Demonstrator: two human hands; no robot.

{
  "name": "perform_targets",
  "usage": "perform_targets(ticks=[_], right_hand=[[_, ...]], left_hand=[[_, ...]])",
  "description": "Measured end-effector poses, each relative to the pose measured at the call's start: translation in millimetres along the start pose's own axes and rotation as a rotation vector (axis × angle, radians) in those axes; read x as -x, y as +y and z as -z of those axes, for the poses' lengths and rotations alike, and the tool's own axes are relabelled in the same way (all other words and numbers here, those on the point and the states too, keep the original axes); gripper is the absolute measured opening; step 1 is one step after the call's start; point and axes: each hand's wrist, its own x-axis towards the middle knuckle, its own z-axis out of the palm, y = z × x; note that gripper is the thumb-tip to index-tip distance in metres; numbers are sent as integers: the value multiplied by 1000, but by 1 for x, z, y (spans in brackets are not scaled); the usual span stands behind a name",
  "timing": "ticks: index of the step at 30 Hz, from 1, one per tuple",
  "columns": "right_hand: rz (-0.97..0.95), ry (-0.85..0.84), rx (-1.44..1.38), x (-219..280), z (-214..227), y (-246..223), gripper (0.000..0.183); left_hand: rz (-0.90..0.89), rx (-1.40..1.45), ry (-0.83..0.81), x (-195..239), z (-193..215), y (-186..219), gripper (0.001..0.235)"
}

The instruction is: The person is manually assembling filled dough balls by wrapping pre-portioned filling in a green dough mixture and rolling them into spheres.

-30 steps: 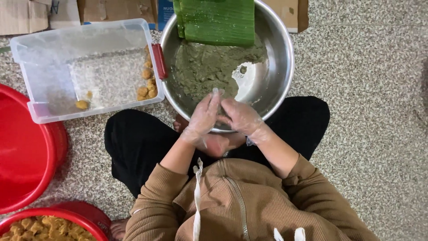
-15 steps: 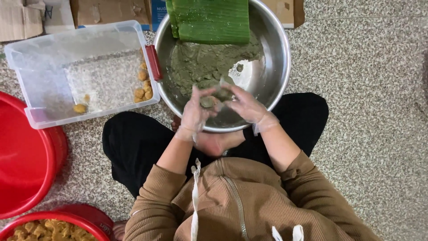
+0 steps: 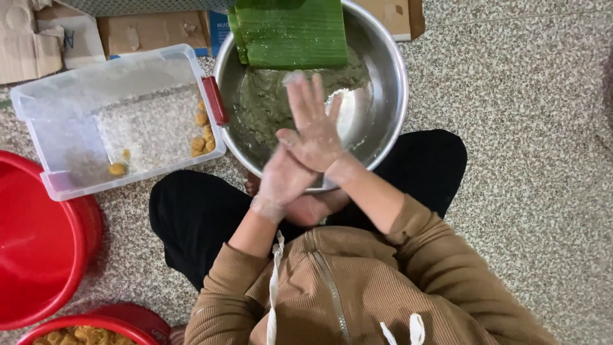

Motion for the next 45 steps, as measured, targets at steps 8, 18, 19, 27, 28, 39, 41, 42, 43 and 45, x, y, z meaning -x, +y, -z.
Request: perform_targets(ticks=[8,18,19,27,28,39,41,42,43,45], right_hand=[[-43,-300,-2,12,1,-3,117],[-421,-511,547,-2,-32,197,16],[-455,-548,473,2,-45,212,14],[-470,-255,-580,10,14,82,41],[-292,-292,-491,11,20,66,31],[59,-89,-637,26,34,39,25],[-275,-65,-960,30,36,48,32],[-277,-62,-958,27,38,33,32],[-411,-93,-1035,24,40,17,51],[-543,-123,-1108,18,47,-10,76]], left_hand=[[14,-280,212,8,-23,1,45],[-156,-869,675,-20,-55,15,35],[-151,-727,646,-21,-60,18,35],[-153,-660,630,-15,-41,22,52],[-164,-638,626,-18,-30,19,45],[-214,-674,549,-2,-55,15,24],[-251,-594,483,5,-109,14,27],[-247,-594,482,7,-108,14,27],[-260,-611,505,8,-108,14,23],[-274,-630,524,6,-95,14,20]])
